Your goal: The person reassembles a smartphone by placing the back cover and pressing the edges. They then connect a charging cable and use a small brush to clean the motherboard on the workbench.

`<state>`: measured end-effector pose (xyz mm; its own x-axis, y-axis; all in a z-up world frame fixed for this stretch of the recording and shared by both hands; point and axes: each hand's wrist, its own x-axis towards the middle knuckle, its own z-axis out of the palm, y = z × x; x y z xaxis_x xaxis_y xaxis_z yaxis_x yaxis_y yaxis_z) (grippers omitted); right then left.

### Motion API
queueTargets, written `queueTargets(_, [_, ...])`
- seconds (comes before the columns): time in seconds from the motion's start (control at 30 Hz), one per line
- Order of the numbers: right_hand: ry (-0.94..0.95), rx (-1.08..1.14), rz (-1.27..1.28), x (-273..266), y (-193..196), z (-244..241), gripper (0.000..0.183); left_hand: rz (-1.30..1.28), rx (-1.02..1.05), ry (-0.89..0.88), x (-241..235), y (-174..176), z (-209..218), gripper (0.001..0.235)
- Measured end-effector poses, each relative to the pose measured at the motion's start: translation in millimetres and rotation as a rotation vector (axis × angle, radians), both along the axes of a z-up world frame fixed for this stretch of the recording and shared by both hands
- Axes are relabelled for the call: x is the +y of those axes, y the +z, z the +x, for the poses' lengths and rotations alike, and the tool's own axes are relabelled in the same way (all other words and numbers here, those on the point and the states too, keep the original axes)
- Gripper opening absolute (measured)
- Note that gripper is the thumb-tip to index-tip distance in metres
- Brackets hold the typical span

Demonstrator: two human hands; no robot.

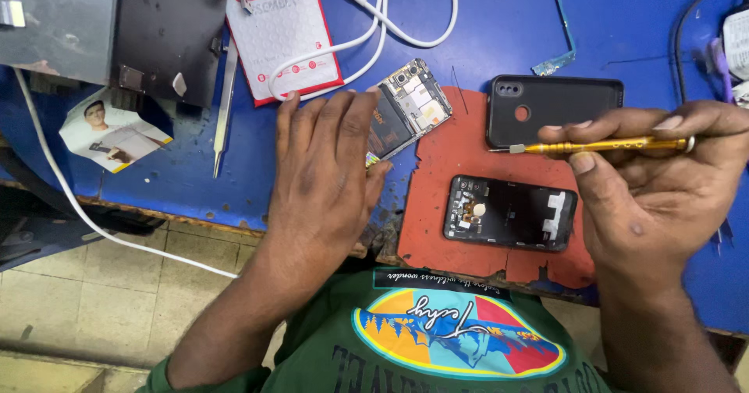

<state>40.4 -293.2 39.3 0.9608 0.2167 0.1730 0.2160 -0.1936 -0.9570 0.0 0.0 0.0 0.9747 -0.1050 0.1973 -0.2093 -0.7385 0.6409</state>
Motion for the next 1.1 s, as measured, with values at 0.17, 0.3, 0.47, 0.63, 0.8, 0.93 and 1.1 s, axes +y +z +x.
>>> queueTargets(0.17, [0.083,-0.089,-0.13,23.6,20.6,2.6,0.036,-0.138,-0.003,-0.082,-0.8,7.5,-1.4,0.064])
queueTargets(0.3, [0.283,-0.184,-0.275,43.7,24.8,16.4,0.037,-0.163,0.015,-0.147,-3.9,11.6,-3.8,0.061])
queueTargets(0.47, [0.401,-0.268,-0.511,63.4,19.5,30.9,0.031,-0.142,0.019,-0.149,-3.0,12.7,-3.8,0.061])
queueTargets(0.63, [0.436,-0.193,-0.568,65.0,13.5,35.4,0.026,-0.16,0.022,-0.144,-3.7,10.9,-3.8,0.061])
queueTargets(0.8, [0.463,-0.285,-0.563,67.3,7.5,36.9,0.034,-0.162,0.024,-0.147,-2.3,9.7,-4.0,0.06])
queueTargets(0.93, [0.464,-0.323,-0.6,68.2,7.7,38.0,0.037,-0.167,0.025,-0.151,-2.0,8.7,-4.8,0.061])
queueTargets(1.1, [0.403,-0.263,-0.755,79.5,23.5,40.5,0.028,-0.169,0.027,-0.161,-2.0,7.4,-3.7,0.064])
